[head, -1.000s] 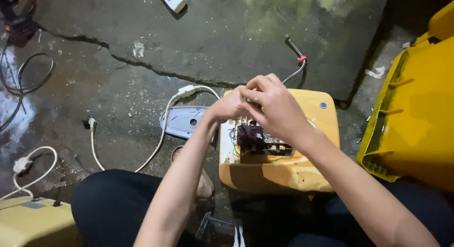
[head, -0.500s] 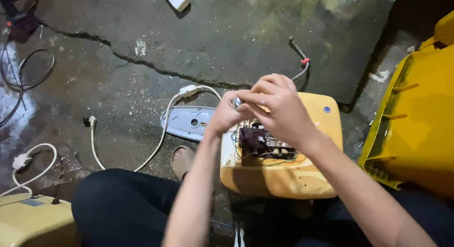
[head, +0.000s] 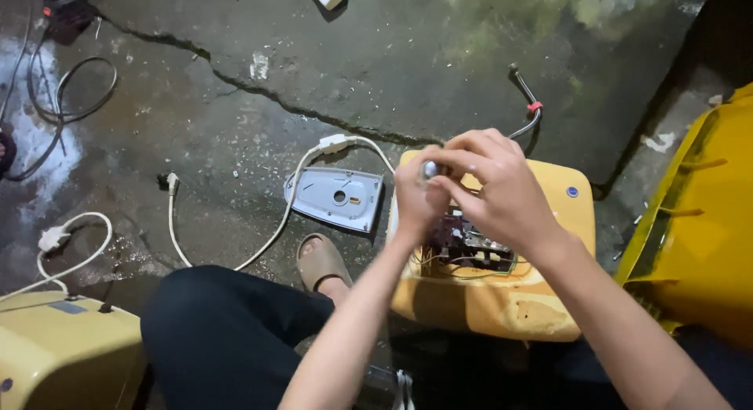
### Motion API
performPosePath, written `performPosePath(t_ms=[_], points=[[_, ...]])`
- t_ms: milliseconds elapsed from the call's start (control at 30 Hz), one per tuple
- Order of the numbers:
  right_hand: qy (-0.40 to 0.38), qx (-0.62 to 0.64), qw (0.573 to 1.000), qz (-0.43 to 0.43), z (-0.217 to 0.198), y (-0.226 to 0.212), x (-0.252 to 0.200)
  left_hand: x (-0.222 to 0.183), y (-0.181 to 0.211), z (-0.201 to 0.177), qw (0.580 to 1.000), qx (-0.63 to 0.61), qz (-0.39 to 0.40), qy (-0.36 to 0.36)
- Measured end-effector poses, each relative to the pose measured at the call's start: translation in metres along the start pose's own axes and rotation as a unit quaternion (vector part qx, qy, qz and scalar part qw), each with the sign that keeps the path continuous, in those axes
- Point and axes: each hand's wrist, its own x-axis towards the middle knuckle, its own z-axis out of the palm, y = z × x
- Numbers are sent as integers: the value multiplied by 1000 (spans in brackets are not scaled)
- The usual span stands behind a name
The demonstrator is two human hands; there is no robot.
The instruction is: The person uses a screwdriver to tighten screws on the internal components of a yellow appliance, then places the cover back on and secures it with screws.
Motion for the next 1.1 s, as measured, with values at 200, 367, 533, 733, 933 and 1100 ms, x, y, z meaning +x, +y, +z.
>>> performPosePath(t_ms=[200,367,533,733,933,1100], points=[[17,-21,999,-20,-8,3,-5,57,-4,-36,867,-148,-128,-458],[39,-18,999,-3,1,14,-10,23,46,-23,957,-7,-175,-230],[59,-20,998,16,7,7,-10,8,17,-4,989,82,-115,-38],[49,-48,998,4,-4,15,-13,76,43,-41,840,-172,-170,-486],[24,-13,998,55,-4,21,-15,16,17,-15,942,55,-139,-301],[47,1,998,31,6,13,-16,8,39,-11,986,-23,-91,-136]])
